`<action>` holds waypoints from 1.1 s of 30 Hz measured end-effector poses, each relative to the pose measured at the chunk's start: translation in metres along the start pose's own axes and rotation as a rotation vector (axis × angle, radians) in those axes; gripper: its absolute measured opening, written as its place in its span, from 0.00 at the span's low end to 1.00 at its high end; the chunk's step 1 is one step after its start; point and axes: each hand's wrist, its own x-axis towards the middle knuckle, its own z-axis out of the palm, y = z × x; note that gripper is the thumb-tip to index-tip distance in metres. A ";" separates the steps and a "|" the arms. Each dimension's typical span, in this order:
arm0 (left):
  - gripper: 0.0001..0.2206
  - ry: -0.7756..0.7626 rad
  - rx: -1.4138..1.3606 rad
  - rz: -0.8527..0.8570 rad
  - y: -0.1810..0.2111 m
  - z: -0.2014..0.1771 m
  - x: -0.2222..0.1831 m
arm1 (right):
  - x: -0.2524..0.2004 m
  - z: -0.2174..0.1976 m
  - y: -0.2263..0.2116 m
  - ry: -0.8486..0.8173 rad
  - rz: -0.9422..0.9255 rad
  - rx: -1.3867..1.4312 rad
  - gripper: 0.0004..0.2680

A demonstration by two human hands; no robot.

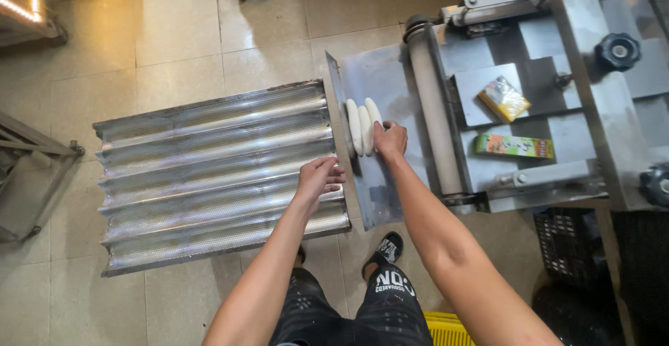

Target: The person picks up dough balls from a tray and feeds them one at a time into a dough processing machine, then takes the resulting elongated dough shapes and arranges them into rows on a metal baking rack, occasionally moving the rack to a different position.

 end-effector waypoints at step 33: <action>0.14 -0.029 -0.040 -0.092 0.078 -0.233 0.290 | 0.046 0.185 -0.184 -0.597 -0.248 -0.152 0.13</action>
